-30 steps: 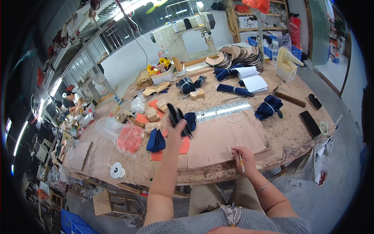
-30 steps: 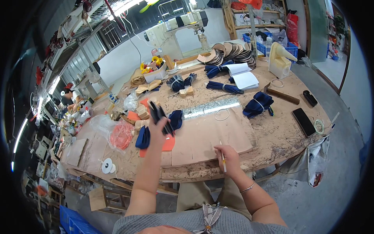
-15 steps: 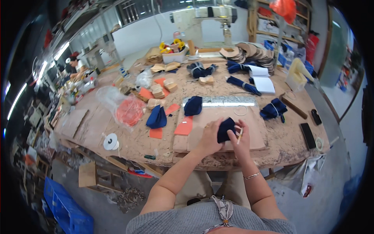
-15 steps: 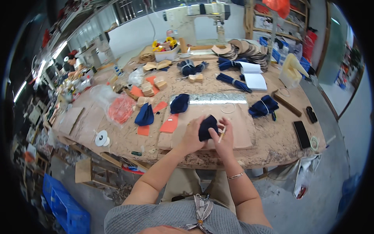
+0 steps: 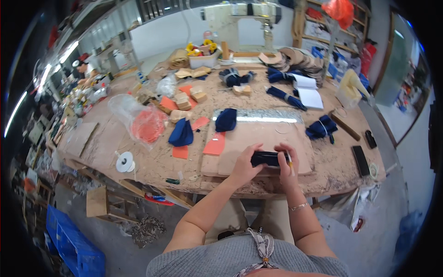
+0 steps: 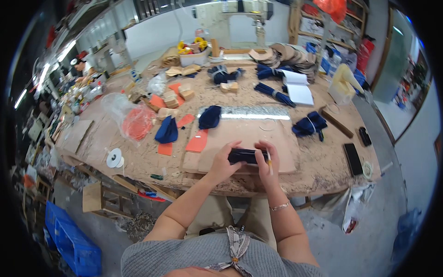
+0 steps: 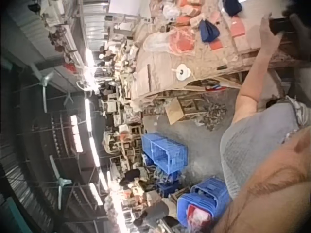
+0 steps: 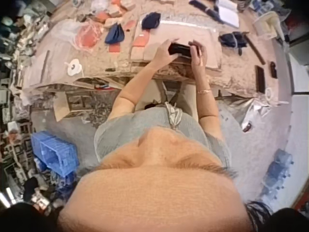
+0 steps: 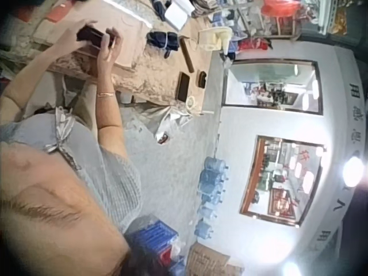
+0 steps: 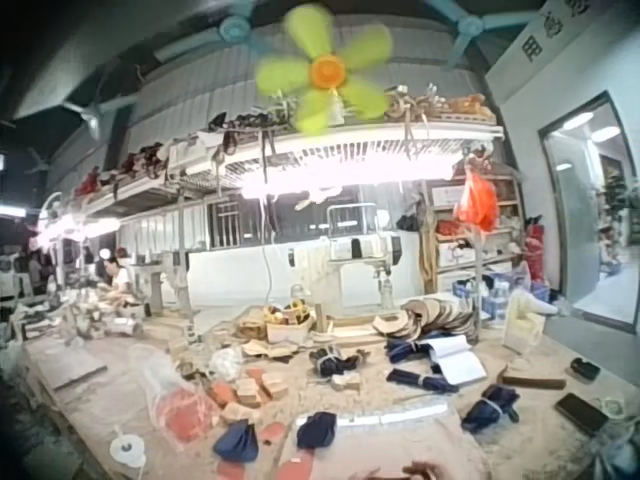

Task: The person marks blue fabric pieces using a red template and a yellow marker. They repeatedly place the template on different fabric pieces, trace the outline, and set the marked fabric aside. The process is repeated for multiple pieces throughout the clip.

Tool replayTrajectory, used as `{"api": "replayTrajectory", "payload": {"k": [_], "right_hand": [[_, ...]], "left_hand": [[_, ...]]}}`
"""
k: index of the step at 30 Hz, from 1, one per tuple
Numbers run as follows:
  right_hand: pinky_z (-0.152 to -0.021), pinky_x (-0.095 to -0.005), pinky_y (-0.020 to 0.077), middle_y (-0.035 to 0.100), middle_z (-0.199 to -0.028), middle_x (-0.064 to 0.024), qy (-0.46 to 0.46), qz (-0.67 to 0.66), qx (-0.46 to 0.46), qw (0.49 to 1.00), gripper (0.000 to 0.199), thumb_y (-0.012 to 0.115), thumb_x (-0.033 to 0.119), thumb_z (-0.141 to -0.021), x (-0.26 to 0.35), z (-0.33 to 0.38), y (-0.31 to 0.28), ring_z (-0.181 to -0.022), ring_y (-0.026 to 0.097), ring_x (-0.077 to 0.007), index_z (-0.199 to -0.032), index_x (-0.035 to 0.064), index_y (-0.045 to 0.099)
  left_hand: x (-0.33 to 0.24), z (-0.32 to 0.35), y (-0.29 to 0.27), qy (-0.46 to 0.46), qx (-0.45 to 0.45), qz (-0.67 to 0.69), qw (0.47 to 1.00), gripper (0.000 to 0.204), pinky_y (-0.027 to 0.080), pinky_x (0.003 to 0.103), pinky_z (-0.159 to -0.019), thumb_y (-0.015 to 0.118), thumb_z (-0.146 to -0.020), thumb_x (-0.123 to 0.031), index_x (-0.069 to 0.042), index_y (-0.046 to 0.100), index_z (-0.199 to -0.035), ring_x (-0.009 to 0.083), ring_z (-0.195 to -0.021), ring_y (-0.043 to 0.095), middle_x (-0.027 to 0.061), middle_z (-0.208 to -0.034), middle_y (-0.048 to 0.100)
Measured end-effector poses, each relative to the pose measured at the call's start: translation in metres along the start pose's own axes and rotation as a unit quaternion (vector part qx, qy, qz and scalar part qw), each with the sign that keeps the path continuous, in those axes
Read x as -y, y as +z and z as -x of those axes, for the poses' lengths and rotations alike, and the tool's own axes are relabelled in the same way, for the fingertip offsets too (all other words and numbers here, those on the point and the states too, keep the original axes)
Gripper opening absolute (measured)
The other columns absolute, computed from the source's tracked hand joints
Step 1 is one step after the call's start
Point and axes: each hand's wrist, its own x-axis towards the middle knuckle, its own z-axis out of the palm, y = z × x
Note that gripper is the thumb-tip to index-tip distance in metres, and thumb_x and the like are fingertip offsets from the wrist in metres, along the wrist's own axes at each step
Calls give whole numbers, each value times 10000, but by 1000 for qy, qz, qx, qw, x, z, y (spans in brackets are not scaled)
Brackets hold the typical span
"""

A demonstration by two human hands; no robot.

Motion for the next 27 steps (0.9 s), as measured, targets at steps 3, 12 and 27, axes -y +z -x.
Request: {"api": "replayTrajectory", "payload": {"k": [3,12,27], "right_hand": [[-937,-299,458,674,-1041,-93,66,-132,-32,989,306,481,258,-1043,-16,3,3,-1010,590,-146,-1175,7,596],[-920,-287,452,675,-1060,-94,67,-68,-79,992,296,473,258,-1052,-9,7,6,-975,583,-119,-1164,8,584],[-966,-323,454,626,-1214,-114,69,153,66,984,359,617,167,-959,-7,-3,-2,-1090,598,-194,-1285,37,538]], "left_hand": [[-5,10,4,50,-8,-59,997,678,523,333,-897,794,-743,-4,-61,489,-1346,227,-1046,627,113,-1128,623],[-3,14,12,54,-64,-57,995,708,493,403,-928,809,-720,-39,-36,470,-1342,324,-1054,606,152,-1142,590],[-5,8,6,21,-72,-70,995,688,507,366,-937,782,-761,-30,-34,463,-1370,272,-1061,632,166,-1193,620]]}}
